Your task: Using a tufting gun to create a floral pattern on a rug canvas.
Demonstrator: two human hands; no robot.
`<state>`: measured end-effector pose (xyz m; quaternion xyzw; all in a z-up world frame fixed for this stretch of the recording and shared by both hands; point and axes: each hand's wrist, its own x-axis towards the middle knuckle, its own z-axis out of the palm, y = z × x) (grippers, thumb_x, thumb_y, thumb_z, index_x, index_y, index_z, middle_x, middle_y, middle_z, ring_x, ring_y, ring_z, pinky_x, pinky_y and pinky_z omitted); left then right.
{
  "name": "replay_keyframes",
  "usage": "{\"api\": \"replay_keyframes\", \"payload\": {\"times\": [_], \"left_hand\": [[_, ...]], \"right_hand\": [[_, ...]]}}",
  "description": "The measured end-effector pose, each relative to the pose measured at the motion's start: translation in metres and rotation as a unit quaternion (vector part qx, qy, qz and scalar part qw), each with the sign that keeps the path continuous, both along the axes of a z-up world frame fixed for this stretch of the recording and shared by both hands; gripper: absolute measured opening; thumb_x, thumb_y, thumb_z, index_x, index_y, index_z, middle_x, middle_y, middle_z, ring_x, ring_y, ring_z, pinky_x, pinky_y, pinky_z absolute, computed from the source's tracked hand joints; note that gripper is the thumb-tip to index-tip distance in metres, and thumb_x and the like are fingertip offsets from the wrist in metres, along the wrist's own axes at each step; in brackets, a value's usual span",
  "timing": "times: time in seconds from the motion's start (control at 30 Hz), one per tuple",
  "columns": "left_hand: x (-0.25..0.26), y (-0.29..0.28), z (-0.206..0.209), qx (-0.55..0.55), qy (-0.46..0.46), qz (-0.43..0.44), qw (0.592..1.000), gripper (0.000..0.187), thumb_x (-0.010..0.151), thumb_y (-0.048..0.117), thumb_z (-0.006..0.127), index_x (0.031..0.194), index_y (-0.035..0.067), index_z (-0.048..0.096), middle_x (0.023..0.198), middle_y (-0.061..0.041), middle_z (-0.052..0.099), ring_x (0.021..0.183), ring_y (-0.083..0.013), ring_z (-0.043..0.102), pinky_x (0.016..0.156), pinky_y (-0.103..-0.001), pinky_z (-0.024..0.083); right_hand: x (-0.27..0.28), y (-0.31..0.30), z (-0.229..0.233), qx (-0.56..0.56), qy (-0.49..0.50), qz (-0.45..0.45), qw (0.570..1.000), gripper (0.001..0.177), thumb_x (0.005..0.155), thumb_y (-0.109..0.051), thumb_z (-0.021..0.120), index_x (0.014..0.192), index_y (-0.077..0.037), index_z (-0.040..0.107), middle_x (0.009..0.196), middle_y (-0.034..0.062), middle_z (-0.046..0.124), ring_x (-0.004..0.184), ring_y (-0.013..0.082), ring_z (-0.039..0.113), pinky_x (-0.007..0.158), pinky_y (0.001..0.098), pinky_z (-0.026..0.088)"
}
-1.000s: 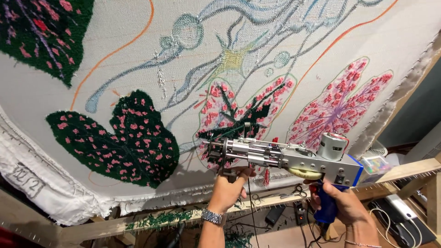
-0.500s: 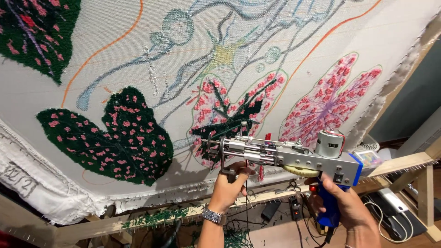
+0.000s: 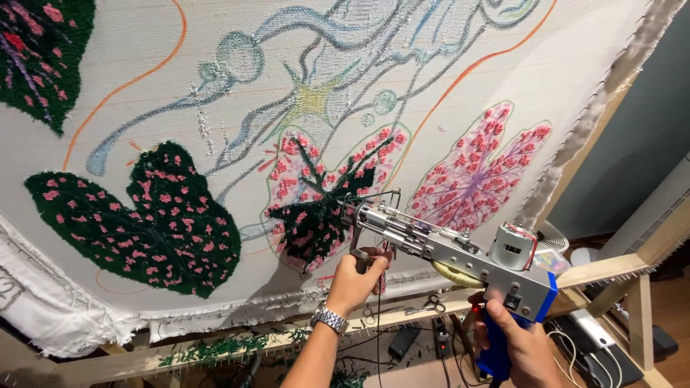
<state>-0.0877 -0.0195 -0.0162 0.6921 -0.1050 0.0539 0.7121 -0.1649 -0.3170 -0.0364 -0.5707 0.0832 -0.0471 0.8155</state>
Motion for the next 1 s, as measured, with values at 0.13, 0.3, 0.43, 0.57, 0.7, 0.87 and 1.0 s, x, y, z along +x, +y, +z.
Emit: {"api": "replay_keyframes", "payload": {"times": [0.13, 0.3, 0.43, 0.57, 0.7, 0.87, 1.0], "left_hand": [[0.004, -0.014, 0.010, 0.029, 0.025, 0.008, 0.999, 0.031, 0.085, 0.024, 0.076, 0.101, -0.003, 0.072, 0.075, -0.003, 0.075, 0.049, -0.0095, 0.059, 0.044, -0.027, 0.047], [0.018, -0.031, 0.012, 0.044, 0.039, 0.028, 0.998, 0.039, 0.081, 0.028, 0.083, 0.101, -0.002, 0.069, 0.078, -0.003, 0.070, 0.049, -0.0089, 0.057, 0.043, -0.028, 0.046], [0.038, -0.039, 0.027, 0.076, -0.005, -0.019, 0.997, 0.041, 0.083, 0.032, 0.083, 0.102, -0.003, 0.073, 0.081, -0.005, 0.072, 0.054, -0.0065, 0.060, 0.044, -0.026, 0.048], [0.043, -0.047, 0.050, 0.111, 0.004, -0.047, 0.993, 0.043, 0.085, 0.036, 0.081, 0.104, -0.002, 0.074, 0.077, -0.007, 0.070, 0.051, -0.0102, 0.060, 0.044, -0.025, 0.047], [0.051, -0.050, 0.054, 0.097, -0.019, -0.063, 0.993, 0.042, 0.084, 0.032, 0.081, 0.105, -0.004, 0.074, 0.082, -0.004, 0.072, 0.053, -0.0084, 0.063, 0.043, -0.025, 0.049], [0.064, -0.048, 0.045, 0.086, -0.016, -0.061, 0.994, 0.042, 0.084, 0.031, 0.080, 0.105, -0.004, 0.073, 0.083, -0.004, 0.073, 0.053, -0.0087, 0.062, 0.043, -0.025, 0.049], [0.061, -0.046, 0.047, 0.071, -0.022, -0.068, 0.995, 0.042, 0.084, 0.030, 0.081, 0.106, -0.004, 0.072, 0.087, -0.006, 0.073, 0.056, -0.0083, 0.063, 0.044, -0.026, 0.050]], "right_hand": [[-0.003, -0.012, 0.002, 0.030, -0.025, 0.044, 0.998, 0.037, 0.082, -0.027, 0.074, 0.108, -0.007, 0.057, 0.072, 0.0108, 0.060, 0.055, 0.0210, 0.055, 0.048, 0.0376, 0.044], [-0.010, -0.014, 0.019, 0.027, -0.020, 0.037, 0.999, 0.032, 0.080, -0.017, 0.075, 0.104, -0.002, 0.060, 0.070, 0.0083, 0.057, 0.056, 0.0190, 0.053, 0.049, 0.0370, 0.043], [-0.014, -0.011, 0.039, -0.013, -0.019, -0.011, 1.000, 0.024, 0.082, -0.009, 0.074, 0.099, 0.000, 0.060, 0.064, 0.0091, 0.053, 0.049, 0.0213, 0.049, 0.047, 0.0402, 0.046], [-0.020, -0.005, 0.066, -0.052, -0.049, -0.031, 0.997, 0.020, 0.085, -0.009, 0.073, 0.093, 0.004, 0.061, 0.060, 0.0107, 0.053, 0.047, 0.0217, 0.050, 0.045, 0.0407, 0.048], [-0.020, -0.001, 0.082, -0.057, -0.049, -0.050, 0.996, 0.017, 0.085, -0.010, 0.071, 0.093, 0.003, 0.063, 0.061, 0.0080, 0.052, 0.049, 0.0193, 0.049, 0.047, 0.0368, 0.043], [-0.016, 0.002, 0.087, -0.070, -0.062, -0.053, 0.994, 0.019, 0.087, -0.010, 0.072, 0.093, 0.003, 0.060, 0.059, 0.0086, 0.051, 0.047, 0.0203, 0.048, 0.046, 0.0383, 0.044], [-0.015, 0.000, 0.087, -0.074, -0.050, -0.041, 0.995, 0.019, 0.087, -0.012, 0.071, 0.093, 0.003, 0.061, 0.058, 0.0086, 0.051, 0.048, 0.0202, 0.048, 0.047, 0.0376, 0.044]]}}
